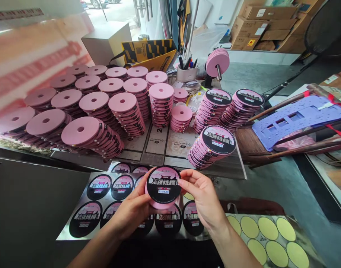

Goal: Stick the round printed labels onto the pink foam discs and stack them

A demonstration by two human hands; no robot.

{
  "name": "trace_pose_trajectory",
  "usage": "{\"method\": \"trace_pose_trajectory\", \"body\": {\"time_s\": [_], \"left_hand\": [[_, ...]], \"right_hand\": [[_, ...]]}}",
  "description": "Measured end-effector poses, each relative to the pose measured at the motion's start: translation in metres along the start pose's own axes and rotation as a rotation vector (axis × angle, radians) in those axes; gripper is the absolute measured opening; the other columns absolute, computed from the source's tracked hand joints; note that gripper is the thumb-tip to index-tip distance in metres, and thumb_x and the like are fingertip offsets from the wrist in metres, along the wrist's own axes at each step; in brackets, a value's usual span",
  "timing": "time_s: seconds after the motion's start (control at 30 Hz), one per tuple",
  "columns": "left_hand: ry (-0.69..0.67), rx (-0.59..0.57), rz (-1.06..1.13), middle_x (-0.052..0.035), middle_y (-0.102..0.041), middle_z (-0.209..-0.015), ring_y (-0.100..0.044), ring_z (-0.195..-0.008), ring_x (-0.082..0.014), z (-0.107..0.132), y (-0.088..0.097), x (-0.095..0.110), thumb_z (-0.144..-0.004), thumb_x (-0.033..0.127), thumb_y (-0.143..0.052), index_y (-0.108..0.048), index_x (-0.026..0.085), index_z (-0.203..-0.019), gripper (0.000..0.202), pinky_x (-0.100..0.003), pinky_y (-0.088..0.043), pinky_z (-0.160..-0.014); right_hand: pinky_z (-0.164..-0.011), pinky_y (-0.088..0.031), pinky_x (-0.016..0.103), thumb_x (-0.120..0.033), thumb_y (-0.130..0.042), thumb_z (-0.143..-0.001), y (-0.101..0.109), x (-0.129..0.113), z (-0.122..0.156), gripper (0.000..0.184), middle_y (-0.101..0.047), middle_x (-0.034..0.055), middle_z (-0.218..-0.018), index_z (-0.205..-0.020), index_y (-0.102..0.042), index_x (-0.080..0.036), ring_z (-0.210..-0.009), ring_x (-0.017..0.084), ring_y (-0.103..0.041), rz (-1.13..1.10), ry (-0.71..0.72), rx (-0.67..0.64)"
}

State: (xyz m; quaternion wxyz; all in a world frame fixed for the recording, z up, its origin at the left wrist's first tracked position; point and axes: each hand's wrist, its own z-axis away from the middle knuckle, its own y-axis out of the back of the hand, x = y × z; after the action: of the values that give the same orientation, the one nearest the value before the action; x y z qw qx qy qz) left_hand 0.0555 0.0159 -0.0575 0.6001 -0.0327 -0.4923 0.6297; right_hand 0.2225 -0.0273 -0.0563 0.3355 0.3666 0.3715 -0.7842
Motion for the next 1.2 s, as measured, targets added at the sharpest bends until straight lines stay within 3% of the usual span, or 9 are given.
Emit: {"method": "trace_pose_trajectory", "body": {"time_s": [0.1,0.27,0.6,0.97,1.2], "left_hand": [[-0.065,0.061,0.069,-0.0023,-0.048,-0.127,-0.056,-0.096,-0.0202,-0.003,-0.003,0.001,-0.065,-0.002,-0.047,-0.041,0.032,-0.124,0.069,-0.036,-0.052,-0.075],[-0.100,0.027,0.143,-0.0021,-0.046,-0.129,-0.050,-0.106,-0.0231,-0.003,-0.003,-0.002,-0.050,-0.006,-0.039,-0.038,0.030,-0.126,0.084,-0.045,-0.047,-0.084],[-0.102,0.061,0.120,-0.0009,-0.046,-0.129,-0.054,-0.101,-0.0227,0.000,-0.007,-0.001,-0.056,-0.006,-0.047,-0.039,0.032,-0.123,0.078,-0.044,-0.047,-0.084],[-0.118,0.085,0.139,0.0001,-0.043,-0.132,-0.049,-0.110,-0.0250,0.000,-0.007,-0.004,-0.057,-0.005,-0.052,-0.043,0.035,-0.121,0.076,-0.048,-0.045,-0.088],[-0.135,0.073,0.137,-0.0003,-0.044,-0.130,-0.053,-0.103,-0.0230,-0.001,-0.009,-0.003,-0.059,-0.004,-0.054,-0.044,0.034,-0.120,0.073,-0.047,-0.046,-0.086]], "right_hand": [[-0.050,-0.041,0.019,-0.026,-0.079,-0.054,-0.003,0.006,0.003,0.024,-0.061,0.0005,-0.066,-0.072,-0.065,-0.016,-0.056,0.010,-0.051,0.037,0.040,0.037],[-0.055,-0.044,0.020,-0.027,-0.078,-0.056,-0.007,0.017,0.001,0.024,-0.062,0.0010,-0.068,-0.073,-0.064,-0.017,-0.062,0.012,-0.054,0.030,0.079,0.083],[-0.051,-0.045,0.021,-0.026,-0.076,-0.059,-0.007,0.023,-0.002,0.021,-0.061,-0.0001,-0.066,-0.073,-0.063,-0.017,-0.058,0.011,-0.052,0.072,0.166,0.084],[-0.057,-0.045,0.023,-0.025,-0.074,-0.062,-0.010,0.024,0.001,0.016,-0.061,0.0000,-0.068,-0.073,-0.064,-0.019,-0.062,0.012,-0.053,0.094,0.220,0.108],[-0.058,-0.044,0.023,-0.026,-0.072,-0.065,-0.010,0.025,0.001,0.014,-0.062,-0.0001,-0.068,-0.074,-0.064,-0.019,-0.062,0.013,-0.054,0.113,0.231,0.104]]}}
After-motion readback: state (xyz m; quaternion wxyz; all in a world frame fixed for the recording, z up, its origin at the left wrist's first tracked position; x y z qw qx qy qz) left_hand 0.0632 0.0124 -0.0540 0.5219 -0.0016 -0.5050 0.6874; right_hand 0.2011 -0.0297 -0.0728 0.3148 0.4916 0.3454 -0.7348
